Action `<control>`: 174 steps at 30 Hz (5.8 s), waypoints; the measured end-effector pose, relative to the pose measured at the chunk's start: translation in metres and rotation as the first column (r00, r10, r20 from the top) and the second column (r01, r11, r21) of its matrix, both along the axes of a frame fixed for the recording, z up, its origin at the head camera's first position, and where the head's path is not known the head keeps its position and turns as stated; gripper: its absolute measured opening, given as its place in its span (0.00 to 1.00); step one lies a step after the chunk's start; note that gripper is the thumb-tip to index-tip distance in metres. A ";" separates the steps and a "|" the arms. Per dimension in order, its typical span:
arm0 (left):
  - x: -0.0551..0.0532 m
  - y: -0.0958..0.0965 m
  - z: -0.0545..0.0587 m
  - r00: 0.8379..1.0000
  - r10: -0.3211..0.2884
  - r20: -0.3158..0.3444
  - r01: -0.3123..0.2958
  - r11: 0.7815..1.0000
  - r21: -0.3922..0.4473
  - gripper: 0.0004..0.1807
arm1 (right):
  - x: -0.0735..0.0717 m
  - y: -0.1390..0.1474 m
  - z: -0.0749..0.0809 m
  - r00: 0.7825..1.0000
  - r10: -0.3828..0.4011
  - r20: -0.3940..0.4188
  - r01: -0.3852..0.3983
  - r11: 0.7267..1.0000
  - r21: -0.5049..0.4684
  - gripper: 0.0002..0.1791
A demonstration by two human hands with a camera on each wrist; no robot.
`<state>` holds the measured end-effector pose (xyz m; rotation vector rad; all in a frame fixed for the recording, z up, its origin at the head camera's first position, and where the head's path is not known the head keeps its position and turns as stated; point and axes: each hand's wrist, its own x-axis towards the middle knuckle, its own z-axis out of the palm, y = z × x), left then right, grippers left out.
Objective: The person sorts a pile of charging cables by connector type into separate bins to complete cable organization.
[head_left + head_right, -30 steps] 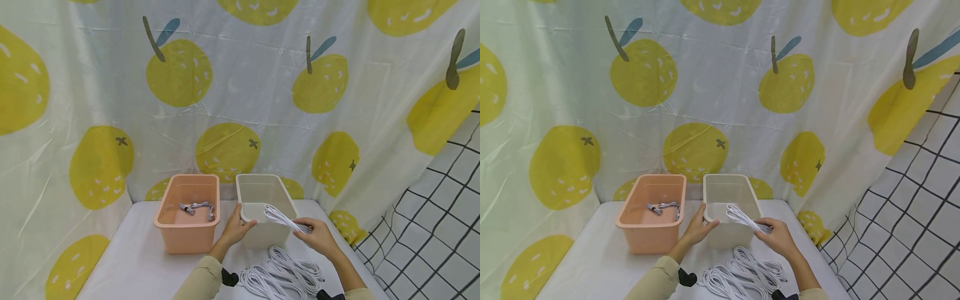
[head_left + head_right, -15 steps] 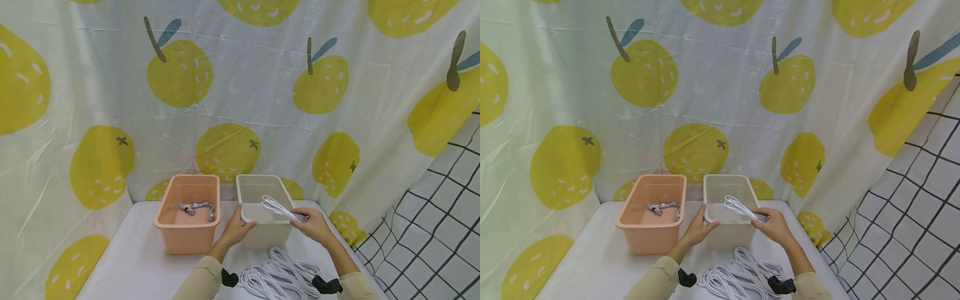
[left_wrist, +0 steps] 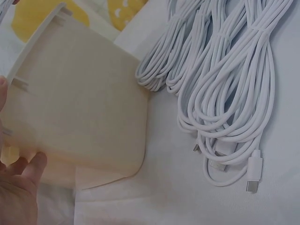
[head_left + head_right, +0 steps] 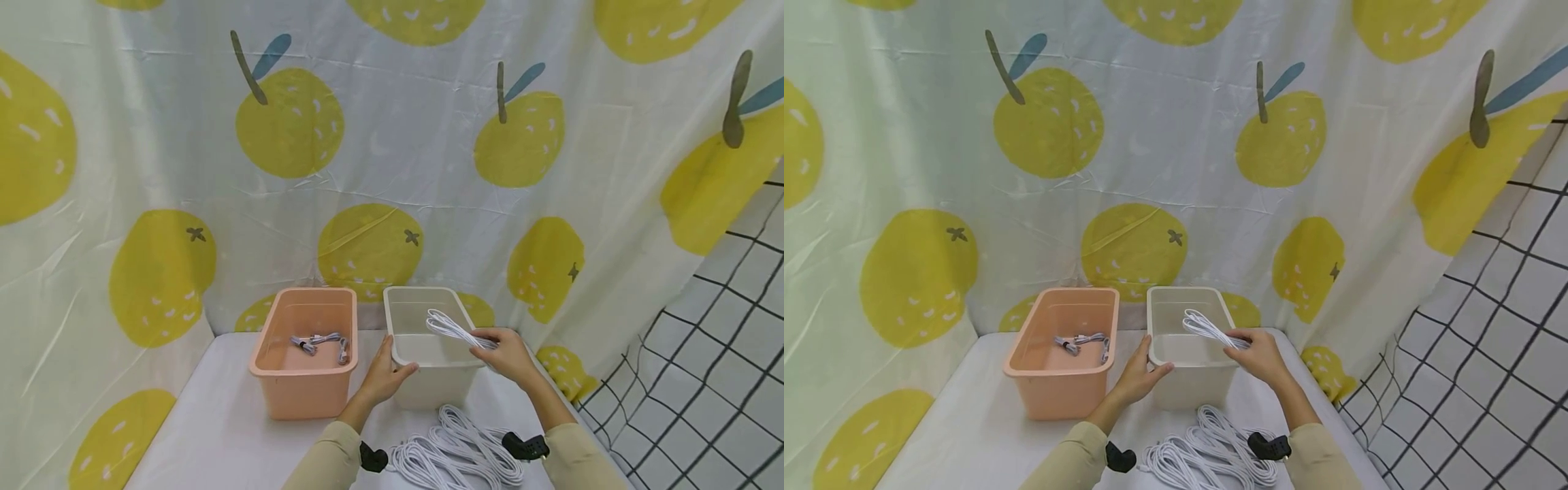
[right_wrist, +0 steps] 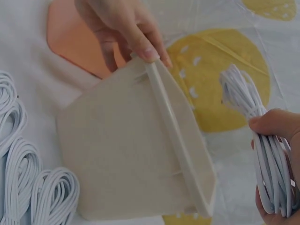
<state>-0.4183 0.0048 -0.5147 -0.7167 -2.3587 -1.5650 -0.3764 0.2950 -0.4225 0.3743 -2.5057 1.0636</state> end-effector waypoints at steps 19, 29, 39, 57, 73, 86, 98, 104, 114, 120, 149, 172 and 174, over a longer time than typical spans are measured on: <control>-0.005 -0.001 -0.002 1.000 0.002 0.006 -0.002 1.000 -0.023 0.51 | -0.046 -0.038 0.018 0.987 -0.152 0.049 0.149 0.988 0.051 0.18; -0.005 0.001 0.000 1.000 -0.013 0.011 0.013 1.000 -0.025 0.52 | -0.074 -0.044 0.012 0.944 -0.280 0.173 0.298 0.951 -0.083 0.32; -0.005 0.001 -0.002 1.000 -0.008 0.002 0.009 1.000 -0.010 0.52 | -0.069 -0.043 -0.011 0.956 -0.252 0.152 0.260 0.965 -0.034 0.29; -0.002 0.002 -0.002 1.000 -0.012 0.019 0.012 1.000 0.001 0.51 | -0.054 -0.043 -0.001 0.965 -0.218 0.144 0.221 0.975 -0.006 0.31; -0.003 -0.001 -0.001 0.999 -0.010 0.039 0.010 1.000 -0.002 0.51 | -0.037 -0.035 0.002 0.989 -0.115 0.092 0.121 0.991 -0.053 0.32; -0.002 0.000 -0.002 0.999 -0.002 0.038 0.003 1.000 -0.020 0.51 | -0.015 -0.021 -0.004 1.000 -0.029 0.011 0.030 0.995 -0.093 0.31; -0.001 0.001 -0.002 0.999 -0.008 0.032 0.009 1.000 -0.015 0.51 | 0.015 -0.002 -0.030 0.999 0.052 -0.002 -0.052 0.991 -0.125 0.30; -0.002 0.002 0.000 0.999 -0.004 0.032 0.004 1.000 -0.016 0.50 | 0.033 0.000 -0.040 0.996 0.087 -0.002 -0.086 0.991 -0.103 0.29; -0.003 0.006 -0.001 0.999 -0.014 0.033 0.015 0.999 -0.035 0.51 | 0.058 -0.002 -0.066 0.995 0.101 0.000 -0.100 0.989 -0.107 0.28; -0.002 0.005 -0.001 0.999 -0.021 0.039 0.022 1.000 -0.020 0.51 | 0.065 -0.002 -0.089 0.998 0.053 0.038 -0.049 0.993 -0.109 0.26; -0.004 0.002 -0.003 1.000 -0.012 0.011 0.012 1.000 -0.003 0.50 | 0.074 0.019 -0.205 0.989 -0.148 0.001 0.146 0.975 0.171 0.19; 0.001 0.004 -0.002 0.999 -0.035 0.000 0.035 0.998 0.054 0.49 | 0.073 0.024 -0.179 0.961 -0.175 0.215 0.154 0.982 0.108 0.15; 0.002 0.004 -0.001 0.999 -0.038 0.008 0.037 0.997 0.065 0.49 | 0.073 0.025 -0.177 0.962 -0.151 0.227 0.129 0.985 0.111 0.16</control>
